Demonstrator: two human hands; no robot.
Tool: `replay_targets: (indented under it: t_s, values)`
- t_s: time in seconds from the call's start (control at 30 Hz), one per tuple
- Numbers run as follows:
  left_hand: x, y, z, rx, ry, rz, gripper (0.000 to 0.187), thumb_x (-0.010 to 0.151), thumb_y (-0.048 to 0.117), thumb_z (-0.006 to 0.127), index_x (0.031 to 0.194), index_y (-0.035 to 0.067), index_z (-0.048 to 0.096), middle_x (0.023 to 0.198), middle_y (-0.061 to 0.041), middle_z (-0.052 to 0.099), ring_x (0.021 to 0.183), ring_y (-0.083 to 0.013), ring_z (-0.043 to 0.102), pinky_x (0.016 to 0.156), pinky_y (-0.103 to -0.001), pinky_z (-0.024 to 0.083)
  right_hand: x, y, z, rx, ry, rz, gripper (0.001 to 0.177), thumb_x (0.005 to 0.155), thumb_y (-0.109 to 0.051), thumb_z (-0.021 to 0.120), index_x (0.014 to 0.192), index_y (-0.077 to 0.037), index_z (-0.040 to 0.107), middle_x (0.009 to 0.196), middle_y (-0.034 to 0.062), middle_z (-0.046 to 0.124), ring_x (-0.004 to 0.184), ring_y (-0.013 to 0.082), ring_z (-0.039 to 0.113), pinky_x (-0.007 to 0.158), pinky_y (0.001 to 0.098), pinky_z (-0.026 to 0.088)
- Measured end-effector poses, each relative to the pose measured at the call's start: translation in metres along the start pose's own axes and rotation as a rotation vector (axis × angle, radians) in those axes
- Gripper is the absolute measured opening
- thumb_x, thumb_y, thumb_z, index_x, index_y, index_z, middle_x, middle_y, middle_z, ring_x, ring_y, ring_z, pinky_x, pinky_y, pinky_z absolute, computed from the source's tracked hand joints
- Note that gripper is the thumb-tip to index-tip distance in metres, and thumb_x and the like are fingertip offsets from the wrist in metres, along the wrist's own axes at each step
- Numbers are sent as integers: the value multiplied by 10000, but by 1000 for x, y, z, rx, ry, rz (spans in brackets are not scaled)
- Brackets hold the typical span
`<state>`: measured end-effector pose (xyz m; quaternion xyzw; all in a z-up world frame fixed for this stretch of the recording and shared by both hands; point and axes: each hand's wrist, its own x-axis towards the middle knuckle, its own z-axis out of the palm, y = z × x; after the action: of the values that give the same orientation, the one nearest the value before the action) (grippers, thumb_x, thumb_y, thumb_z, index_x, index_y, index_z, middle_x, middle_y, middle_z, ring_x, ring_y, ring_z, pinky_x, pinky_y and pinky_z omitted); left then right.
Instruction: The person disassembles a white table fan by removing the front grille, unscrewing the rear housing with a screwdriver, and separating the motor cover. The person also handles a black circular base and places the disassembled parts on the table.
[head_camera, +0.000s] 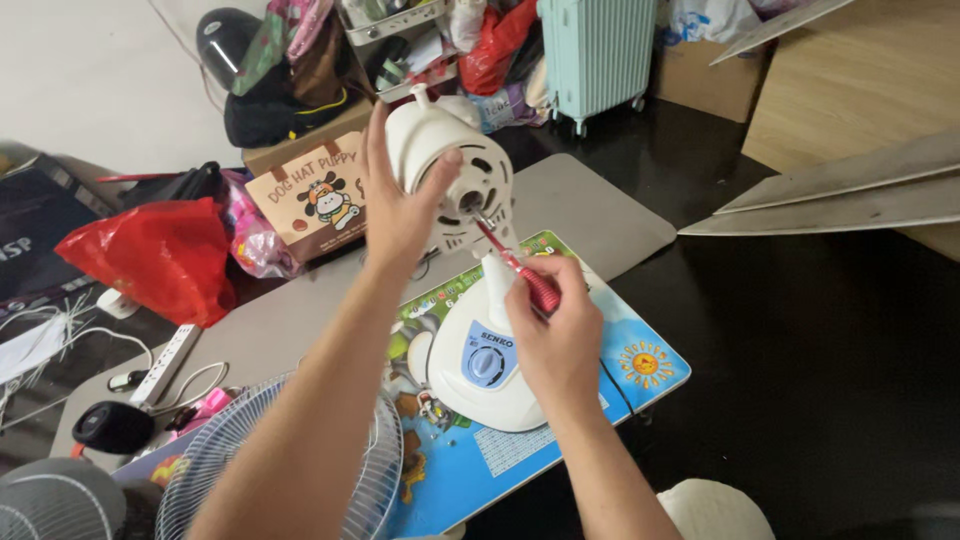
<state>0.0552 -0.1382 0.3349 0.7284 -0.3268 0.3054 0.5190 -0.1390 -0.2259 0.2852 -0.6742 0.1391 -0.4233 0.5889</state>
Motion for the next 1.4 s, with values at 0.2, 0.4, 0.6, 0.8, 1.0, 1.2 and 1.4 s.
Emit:
replay_targets:
  t_s: [0.2,0.4,0.6,0.8,1.0,1.2,1.4]
  values:
    - [27,5,-8,116,-252,-134,812,815,593,738,1413,76,553,1457,-212,491,1377,-342,492,1132,-441,410,5,-6,6,-45,42,-120,198,943,-192,700,1024,-37,607,827,108,740,699,164,727,624,311,553]
    - [43,16,-15,266,-418,-178,782,786,594,723,1272,21,507,1379,-205,561,1291,-350,542,1110,-456,412,10,-9,4,-70,63,-46,242,968,-239,706,981,-26,591,791,129,736,675,218,726,615,348,541]
    - [38,21,-15,335,-365,11,808,863,607,658,1455,78,506,1494,-223,449,1374,-410,378,1113,-491,314,1,-7,11,-156,97,-190,273,959,-251,724,974,-21,578,796,119,714,699,205,700,639,346,528]
    - [28,29,-10,454,-316,-98,795,848,682,624,1431,149,539,1507,-196,433,1412,-410,374,1142,-490,342,12,-1,7,72,169,147,239,997,-251,682,979,-26,603,816,81,706,699,144,634,616,322,500]
    - [31,36,-7,441,-297,-132,810,831,698,629,1414,144,540,1485,-174,462,1401,-402,390,1124,-493,363,13,1,7,-65,151,-52,265,992,-230,713,922,-8,586,749,84,687,653,115,611,602,300,499]
    - [31,26,-10,429,-322,-148,808,828,689,629,1420,147,537,1490,-194,437,1392,-408,373,1124,-494,344,10,-5,3,-265,115,-352,236,1001,-207,717,917,-18,601,744,132,666,638,205,622,588,334,477]
    - [32,23,-5,394,-287,-137,813,811,672,643,1408,130,541,1476,-228,429,1397,-428,332,1126,-493,322,9,-19,1,-292,-7,-34,215,993,-237,680,950,-43,598,686,152,671,591,274,671,558,372,484]
